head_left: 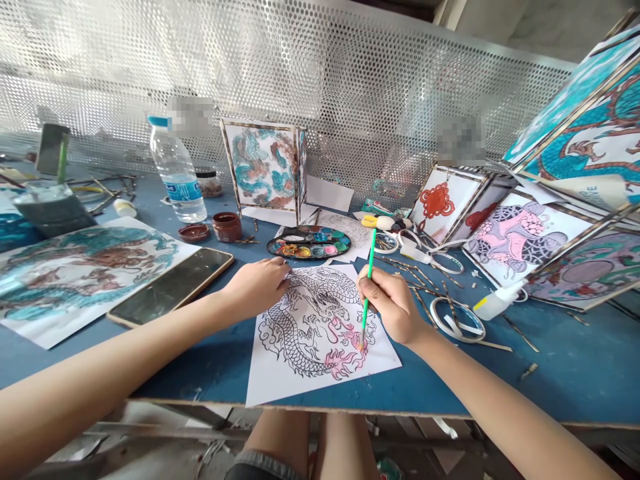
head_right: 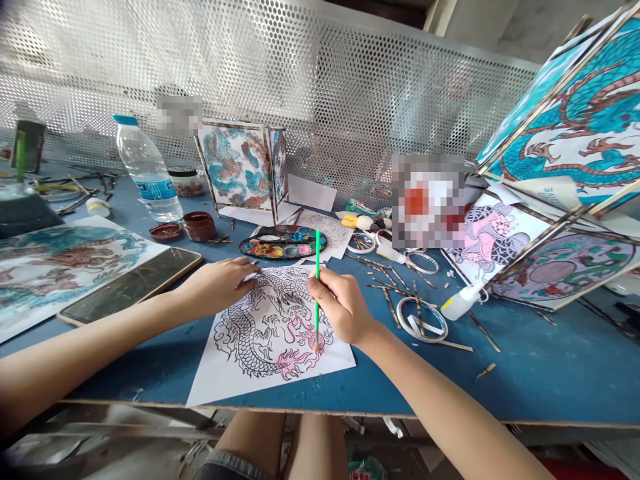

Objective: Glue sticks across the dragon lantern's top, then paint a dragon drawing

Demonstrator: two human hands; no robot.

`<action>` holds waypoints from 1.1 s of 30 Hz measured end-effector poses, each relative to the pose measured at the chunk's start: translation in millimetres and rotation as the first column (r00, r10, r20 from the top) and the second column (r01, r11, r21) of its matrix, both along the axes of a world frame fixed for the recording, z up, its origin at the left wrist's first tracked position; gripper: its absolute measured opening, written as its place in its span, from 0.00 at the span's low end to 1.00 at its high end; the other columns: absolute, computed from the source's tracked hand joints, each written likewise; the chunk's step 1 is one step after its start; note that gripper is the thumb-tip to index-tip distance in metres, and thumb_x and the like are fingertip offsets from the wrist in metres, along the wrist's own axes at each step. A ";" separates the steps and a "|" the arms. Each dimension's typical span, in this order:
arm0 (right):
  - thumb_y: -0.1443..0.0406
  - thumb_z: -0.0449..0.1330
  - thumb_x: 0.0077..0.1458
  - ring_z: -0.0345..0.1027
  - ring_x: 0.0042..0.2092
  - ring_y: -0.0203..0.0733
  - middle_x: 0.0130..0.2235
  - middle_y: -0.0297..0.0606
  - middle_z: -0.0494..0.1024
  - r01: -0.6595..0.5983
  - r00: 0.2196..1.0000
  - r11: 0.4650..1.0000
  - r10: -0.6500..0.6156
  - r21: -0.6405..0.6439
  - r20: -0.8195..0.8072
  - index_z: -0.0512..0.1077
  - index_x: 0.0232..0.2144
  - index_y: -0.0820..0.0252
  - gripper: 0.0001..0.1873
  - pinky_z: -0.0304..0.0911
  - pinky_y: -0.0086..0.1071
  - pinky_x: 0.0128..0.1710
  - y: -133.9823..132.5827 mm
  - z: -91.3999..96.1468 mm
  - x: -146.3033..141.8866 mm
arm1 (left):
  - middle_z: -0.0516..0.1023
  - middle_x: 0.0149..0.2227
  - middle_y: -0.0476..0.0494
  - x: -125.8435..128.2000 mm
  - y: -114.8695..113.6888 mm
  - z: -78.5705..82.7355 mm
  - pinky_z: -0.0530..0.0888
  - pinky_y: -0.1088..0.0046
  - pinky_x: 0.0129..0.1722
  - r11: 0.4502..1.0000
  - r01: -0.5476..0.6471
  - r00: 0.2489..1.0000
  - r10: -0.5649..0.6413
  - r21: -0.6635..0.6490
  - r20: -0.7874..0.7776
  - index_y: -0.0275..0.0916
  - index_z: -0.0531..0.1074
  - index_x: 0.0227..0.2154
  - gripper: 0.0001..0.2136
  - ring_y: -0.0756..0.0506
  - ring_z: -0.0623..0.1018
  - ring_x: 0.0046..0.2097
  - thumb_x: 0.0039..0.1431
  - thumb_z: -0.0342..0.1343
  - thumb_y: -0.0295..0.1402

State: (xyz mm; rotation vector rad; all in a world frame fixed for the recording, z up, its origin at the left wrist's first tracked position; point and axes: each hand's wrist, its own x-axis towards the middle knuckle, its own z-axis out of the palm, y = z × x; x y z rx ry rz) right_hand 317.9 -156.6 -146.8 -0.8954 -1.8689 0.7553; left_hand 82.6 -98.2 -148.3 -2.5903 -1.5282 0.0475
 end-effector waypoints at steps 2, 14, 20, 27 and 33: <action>0.59 0.48 0.61 0.49 0.20 0.30 0.19 0.27 0.56 0.020 1.000 1.000 -0.020 0.008 -0.008 0.60 0.23 0.58 0.16 0.47 0.28 0.21 -0.5 1.0 0.2 | 0.74 0.43 0.38 -0.2 -0.3 0.1 0.71 0.66 0.37 1.000 -0.001 1.000 0.001 0.002 -0.005 0.37 0.70 0.47 0.17 0.40 0.75 0.41 0.59 0.40 0.34; 0.56 0.48 0.61 0.52 0.21 0.32 0.20 0.29 0.58 0.083 0.995 0.997 -0.083 -0.004 -0.059 0.60 0.24 0.57 0.16 0.47 0.30 0.21 1.7 -3.3 1.2 | 0.74 0.42 0.37 -0.5 -1.7 1.8 0.71 0.64 0.36 1.000 0.008 1.000 -0.008 -0.004 0.011 0.37 0.70 0.46 0.17 0.39 0.75 0.40 0.59 0.40 0.33; 0.57 0.48 0.61 0.53 0.21 0.32 0.20 0.28 0.58 0.091 0.995 0.996 -0.090 0.017 -0.034 0.60 0.25 0.57 0.15 0.48 0.30 0.21 2.3 -4.0 0.7 | 0.74 0.42 0.38 -0.9 -1.4 0.9 0.71 0.65 0.36 1.000 0.014 1.000 -0.014 0.011 0.003 0.37 0.70 0.45 0.17 0.40 0.76 0.40 0.60 0.40 0.34; 0.57 0.48 0.61 0.49 0.21 0.31 0.20 0.28 0.57 0.154 0.986 0.987 -0.151 0.037 -0.065 0.59 0.23 0.58 0.16 0.45 0.30 0.20 4.0 0.0 3.1 | 0.74 0.42 0.38 -0.7 -1.0 0.4 0.71 0.65 0.35 1.000 0.012 1.000 -0.012 0.000 0.003 0.37 0.70 0.46 0.18 0.39 0.75 0.40 0.60 0.39 0.34; 0.56 0.46 0.61 0.51 0.23 0.33 0.20 0.29 0.56 0.188 0.982 0.981 -0.187 0.056 -0.018 0.57 0.21 0.58 0.19 0.46 0.31 0.23 10.5 -0.3 6.1 | 0.74 0.43 0.38 -1.1 -0.3 0.3 0.71 0.65 0.36 1.000 0.009 1.000 -0.009 -0.011 0.004 0.37 0.69 0.47 0.18 0.39 0.75 0.41 0.60 0.39 0.35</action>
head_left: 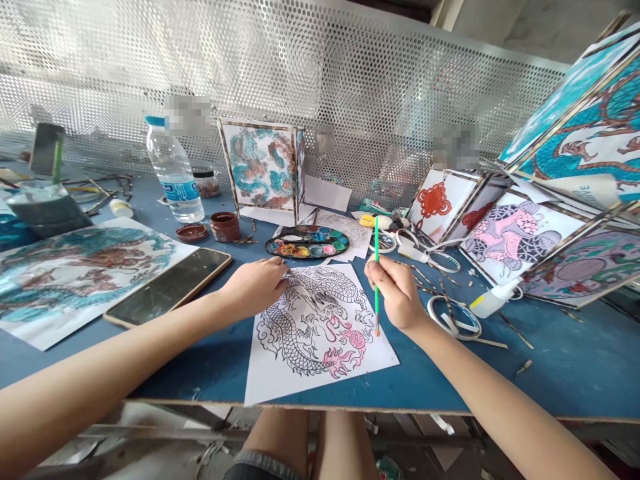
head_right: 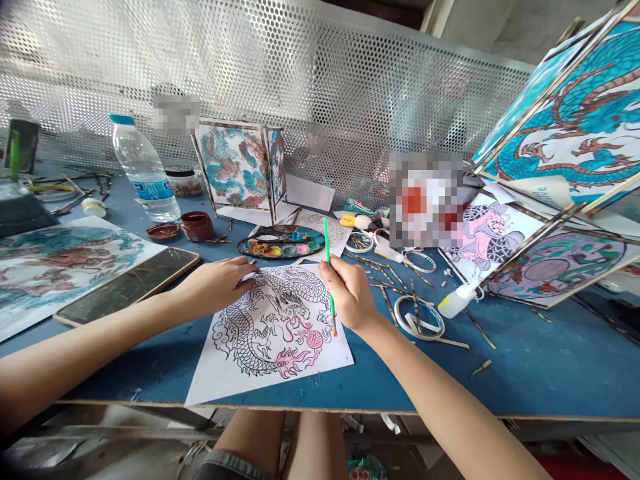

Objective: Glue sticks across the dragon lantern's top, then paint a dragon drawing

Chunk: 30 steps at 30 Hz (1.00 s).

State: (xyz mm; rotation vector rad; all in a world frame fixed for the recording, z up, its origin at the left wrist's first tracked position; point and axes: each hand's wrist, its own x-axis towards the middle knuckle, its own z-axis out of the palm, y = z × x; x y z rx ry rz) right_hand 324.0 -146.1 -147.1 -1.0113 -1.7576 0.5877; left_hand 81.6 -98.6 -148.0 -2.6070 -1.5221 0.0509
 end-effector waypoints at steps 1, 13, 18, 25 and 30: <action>0.55 0.46 0.61 0.51 0.23 0.33 0.20 0.29 0.56 -0.016 1.000 1.000 0.016 -0.012 0.010 0.57 0.21 0.58 0.19 0.46 0.31 0.23 0.7 -0.9 -0.3 | 0.74 0.43 0.37 0.0 -0.1 0.2 0.71 0.65 0.36 1.000 0.000 1.000 0.000 0.001 -0.001 0.37 0.69 0.47 0.18 0.39 0.75 0.41 0.60 0.39 0.35; 0.55 0.44 0.61 0.53 0.24 0.34 0.21 0.30 0.58 -0.071 0.996 0.996 0.073 -0.045 0.048 0.58 0.22 0.58 0.19 0.48 0.31 0.25 -0.7 -4.0 -4.0 | 0.74 0.43 0.37 0.8 -0.7 1.4 0.71 0.66 0.36 1.000 -0.006 1.000 0.006 0.004 -0.007 0.37 0.70 0.46 0.18 0.39 0.75 0.41 0.60 0.40 0.34; 0.55 0.44 0.61 0.52 0.24 0.34 0.20 0.30 0.57 -0.069 0.994 0.997 0.072 -0.041 0.080 0.58 0.22 0.58 0.20 0.47 0.31 0.24 0.2 -3.8 -4.1 | 0.74 0.42 0.37 -0.4 0.6 -0.5 0.71 0.66 0.36 1.000 0.009 1.000 -0.009 0.011 0.006 0.37 0.70 0.46 0.18 0.39 0.75 0.41 0.60 0.40 0.35; 0.55 0.45 0.61 0.51 0.22 0.34 0.19 0.30 0.56 -0.027 0.996 1.000 0.026 0.004 0.080 0.57 0.20 0.57 0.20 0.46 0.31 0.23 -0.6 -1.5 -1.1 | 0.74 0.42 0.38 -0.3 0.7 -0.6 0.71 0.66 0.37 1.000 -0.001 1.000 0.001 -0.001 0.005 0.38 0.69 0.47 0.18 0.40 0.75 0.41 0.60 0.40 0.35; 0.55 0.45 0.61 0.52 0.23 0.33 0.20 0.30 0.57 -0.051 0.998 0.999 0.051 -0.014 0.040 0.58 0.21 0.57 0.19 0.47 0.31 0.23 -1.1 -1.8 -1.0 | 0.74 0.42 0.38 -0.2 0.7 -0.5 0.71 0.66 0.35 1.000 0.007 1.000 -0.007 0.015 -0.005 0.37 0.70 0.46 0.18 0.40 0.75 0.41 0.60 0.39 0.35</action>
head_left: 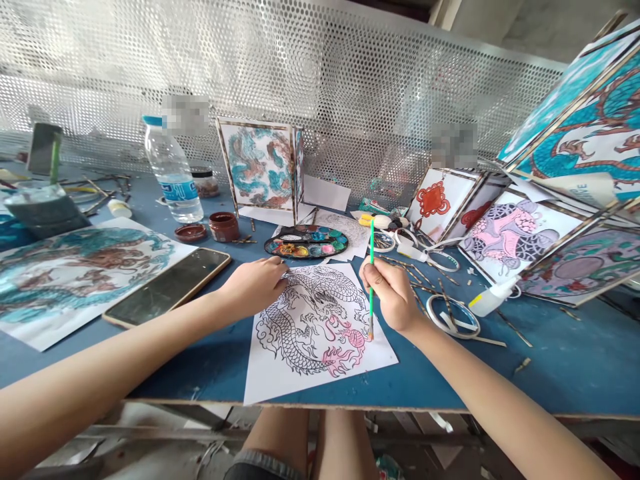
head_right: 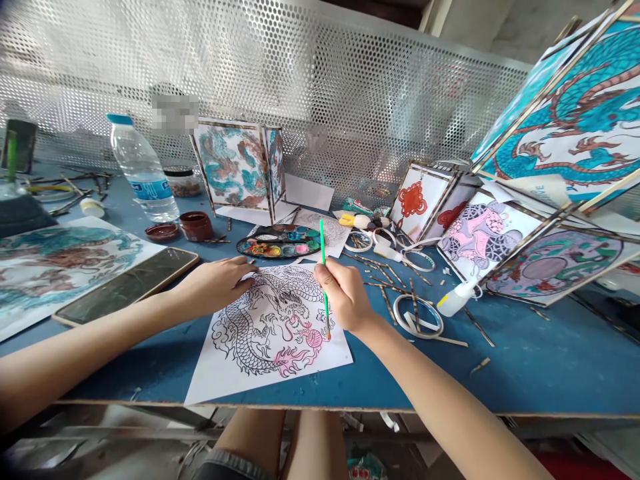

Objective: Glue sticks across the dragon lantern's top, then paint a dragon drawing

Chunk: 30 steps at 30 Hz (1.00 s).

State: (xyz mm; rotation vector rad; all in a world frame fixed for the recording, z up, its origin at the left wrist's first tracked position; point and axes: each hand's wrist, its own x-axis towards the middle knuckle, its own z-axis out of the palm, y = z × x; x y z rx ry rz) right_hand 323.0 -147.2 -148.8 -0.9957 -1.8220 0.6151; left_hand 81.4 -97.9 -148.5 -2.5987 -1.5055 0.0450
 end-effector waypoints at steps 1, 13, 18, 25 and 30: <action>0.55 0.45 0.61 0.52 0.23 0.33 0.20 0.30 0.57 -0.023 1.000 1.000 0.023 -0.013 0.007 0.58 0.22 0.57 0.19 0.47 0.31 0.23 0.1 -0.4 -0.5 | 0.74 0.42 0.38 0.0 0.1 -0.1 0.71 0.66 0.35 1.000 0.000 1.000 0.000 0.001 0.001 0.37 0.70 0.46 0.18 0.40 0.75 0.41 0.60 0.39 0.35; 0.57 0.45 0.62 0.50 0.23 0.33 0.20 0.29 0.56 -0.033 0.996 0.999 0.029 0.040 0.082 0.58 0.22 0.58 0.18 0.47 0.31 0.24 0.3 0.4 -0.5 | 0.74 0.43 0.38 -0.4 -0.1 -0.2 0.71 0.67 0.37 1.000 -0.002 1.000 0.002 -0.005 0.002 0.38 0.69 0.47 0.18 0.40 0.75 0.42 0.60 0.39 0.36; 0.57 0.45 0.62 0.50 0.22 0.33 0.20 0.29 0.56 -0.019 0.997 0.998 0.015 0.064 0.069 0.58 0.22 0.58 0.17 0.47 0.31 0.23 1.2 -0.3 -0.2 | 0.74 0.43 0.38 -0.1 0.8 -1.4 0.71 0.66 0.36 1.000 -0.004 1.000 0.004 -0.001 -0.001 0.37 0.70 0.47 0.18 0.40 0.75 0.41 0.60 0.39 0.36; 0.58 0.45 0.62 0.52 0.23 0.33 0.20 0.30 0.58 0.070 0.997 0.984 -0.073 0.162 0.007 0.58 0.22 0.58 0.17 0.48 0.31 0.24 0.0 0.7 2.9 | 0.74 0.42 0.39 -1.4 2.3 -3.2 0.71 0.66 0.36 1.000 0.005 1.000 -0.005 0.013 0.000 0.38 0.69 0.47 0.18 0.40 0.75 0.41 0.61 0.39 0.36; 0.58 0.45 0.62 0.52 0.23 0.33 0.20 0.29 0.57 0.001 1.000 0.995 -0.003 0.102 0.021 0.58 0.22 0.58 0.17 0.48 0.31 0.23 -0.3 -0.4 1.2 | 0.74 0.42 0.39 -1.3 2.1 -2.9 0.71 0.65 0.35 1.000 0.005 1.000 -0.005 0.016 -0.005 0.37 0.70 0.46 0.18 0.39 0.75 0.41 0.60 0.40 0.36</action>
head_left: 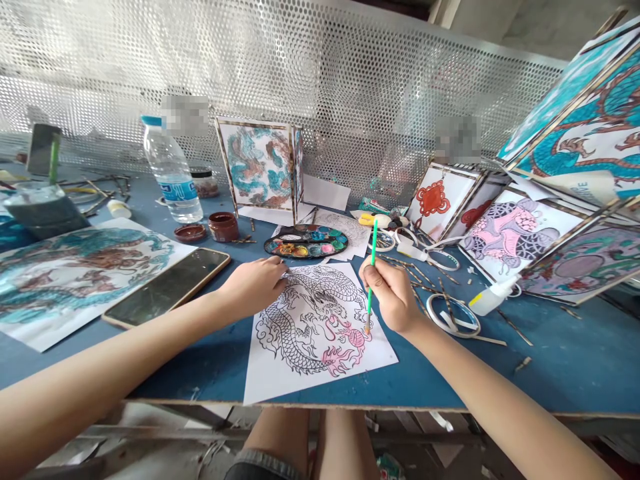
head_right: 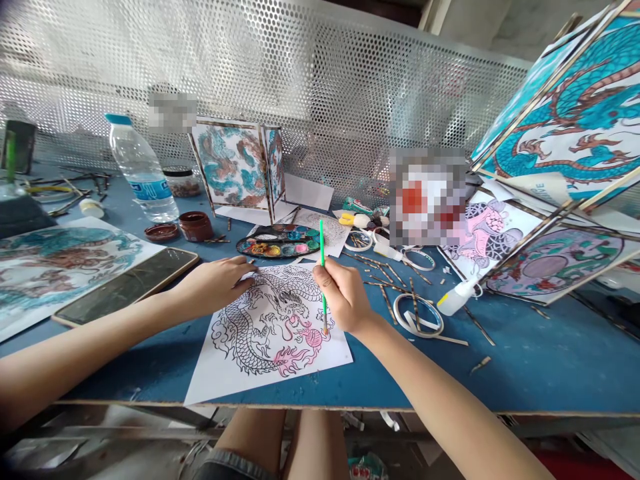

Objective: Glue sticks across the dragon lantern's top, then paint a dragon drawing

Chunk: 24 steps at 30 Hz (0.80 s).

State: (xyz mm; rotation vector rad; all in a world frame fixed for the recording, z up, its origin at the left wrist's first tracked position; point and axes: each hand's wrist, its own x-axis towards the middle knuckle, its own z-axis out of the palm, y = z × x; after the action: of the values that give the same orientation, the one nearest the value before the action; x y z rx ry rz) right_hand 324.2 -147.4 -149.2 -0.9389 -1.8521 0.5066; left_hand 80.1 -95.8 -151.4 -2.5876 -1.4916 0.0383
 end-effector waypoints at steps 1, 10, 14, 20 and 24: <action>0.58 0.45 0.62 0.51 0.23 0.33 0.20 0.29 0.57 -0.019 1.000 1.000 0.019 -0.006 0.004 0.58 0.22 0.58 0.17 0.48 0.31 0.24 -0.2 -0.5 -0.6 | 0.74 0.42 0.39 0.2 -0.2 0.2 0.71 0.65 0.35 1.000 0.000 1.000 0.000 0.001 0.000 0.37 0.70 0.46 0.18 0.39 0.75 0.41 0.60 0.40 0.36; 0.59 0.45 0.62 0.50 0.22 0.32 0.20 0.29 0.56 -0.060 0.998 0.998 0.060 -0.029 0.023 0.58 0.23 0.58 0.17 0.47 0.30 0.23 -0.6 -1.6 -2.4 | 0.74 0.41 0.39 0.6 -1.1 0.3 0.71 0.66 0.36 1.000 0.004 1.000 -0.004 -0.003 0.002 0.37 0.70 0.46 0.18 0.40 0.75 0.41 0.60 0.40 0.35; 0.59 0.46 0.62 0.50 0.22 0.32 0.20 0.28 0.56 -0.060 0.998 0.998 0.061 -0.032 0.019 0.58 0.23 0.58 0.16 0.47 0.30 0.23 0.2 -2.2 -2.2 | 0.74 0.43 0.39 -0.2 -1.0 0.1 0.71 0.66 0.36 1.000 0.000 1.000 0.000 -0.007 0.003 0.37 0.70 0.46 0.18 0.40 0.75 0.42 0.60 0.40 0.35; 0.58 0.46 0.62 0.51 0.23 0.32 0.21 0.29 0.57 -0.048 0.999 0.998 0.049 -0.030 0.009 0.59 0.24 0.58 0.16 0.48 0.30 0.24 0.2 -3.6 -1.9 | 0.74 0.42 0.39 0.3 -1.5 1.1 0.71 0.66 0.35 1.000 -0.007 1.000 0.007 -0.010 -0.005 0.38 0.69 0.47 0.18 0.40 0.75 0.41 0.60 0.40 0.35; 0.58 0.46 0.62 0.51 0.23 0.32 0.21 0.29 0.57 -0.038 0.999 0.999 0.038 -0.023 0.014 0.59 0.24 0.58 0.16 0.48 0.30 0.24 0.6 -3.7 -1.8 | 0.74 0.43 0.39 0.7 -1.5 1.7 0.71 0.67 0.36 1.000 -0.013 1.000 0.013 -0.014 -0.008 0.38 0.69 0.47 0.18 0.40 0.75 0.41 0.60 0.40 0.36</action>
State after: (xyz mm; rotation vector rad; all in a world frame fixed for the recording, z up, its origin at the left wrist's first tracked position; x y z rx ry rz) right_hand 322.4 -146.8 -152.9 -0.9261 -1.8836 0.5471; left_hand 80.9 -97.3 -149.7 -2.5857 -1.5111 0.0606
